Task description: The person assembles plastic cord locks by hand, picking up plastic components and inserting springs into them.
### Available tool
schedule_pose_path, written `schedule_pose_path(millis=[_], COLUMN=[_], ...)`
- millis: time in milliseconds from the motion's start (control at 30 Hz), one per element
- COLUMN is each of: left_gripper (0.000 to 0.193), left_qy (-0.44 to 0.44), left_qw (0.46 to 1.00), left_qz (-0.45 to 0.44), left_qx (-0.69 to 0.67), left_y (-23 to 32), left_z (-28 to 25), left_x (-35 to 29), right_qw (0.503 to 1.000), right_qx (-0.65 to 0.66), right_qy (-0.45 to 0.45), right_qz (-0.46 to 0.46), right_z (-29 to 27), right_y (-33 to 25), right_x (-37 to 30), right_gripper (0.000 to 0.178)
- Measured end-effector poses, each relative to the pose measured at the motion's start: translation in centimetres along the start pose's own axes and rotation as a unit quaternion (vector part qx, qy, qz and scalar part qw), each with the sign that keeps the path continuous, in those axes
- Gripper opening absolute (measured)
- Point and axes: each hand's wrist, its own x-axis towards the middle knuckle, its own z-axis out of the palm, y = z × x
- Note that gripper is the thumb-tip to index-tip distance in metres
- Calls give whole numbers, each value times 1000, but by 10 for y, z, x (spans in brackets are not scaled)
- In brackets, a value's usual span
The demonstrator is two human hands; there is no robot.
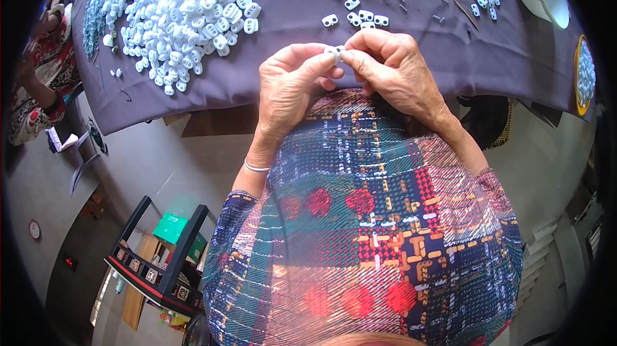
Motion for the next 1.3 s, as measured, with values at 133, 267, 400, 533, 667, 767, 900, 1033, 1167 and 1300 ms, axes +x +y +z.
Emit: schedule_pose_path(millis=[133,267,400,533,667,767,900,1033,1167,1300], left_gripper=[10,10,10,11,13,13,13,13,13,16], left_qy=[5,1,4,3,3,1,10,-11,12,-2], left_qw=[1000,1000,1000,999,998,997,998,998,999,997], left_qz=[-5,2,4,25,45,46,30,12,6,-40], left_qx=[6,17,24,30,38,67,60,67,40,-65], left_y=[0,-2,-4,-7,-6,-6,-4,0,1,-2], left_z=[1,0,1,0,2,2,2,-1,-1,3], left_x=[-1,0,1,5,6,8,9,7,7,10], right_qw=[1000,999,998,995,994,991,991,994,993,927], right_qx=[-12,14,41,57,59,85,68,21,-78,-288], right_qy=[-10,-31,-37,-46,-71,-85,-104,-102,-4,62], right_qz=[4,4,15,68,54,55,42,18,-93,-233], right_z=[-1,-5,-7,-8,-12,-16,-19,-17,-9,0], right_y=[1,3,5,0,3,5,7,9,13,7], right_x=[1,1,3,5,9,13,19,17,12,7], right_gripper=[15,16,17,17,17,17,16,14,13,23])
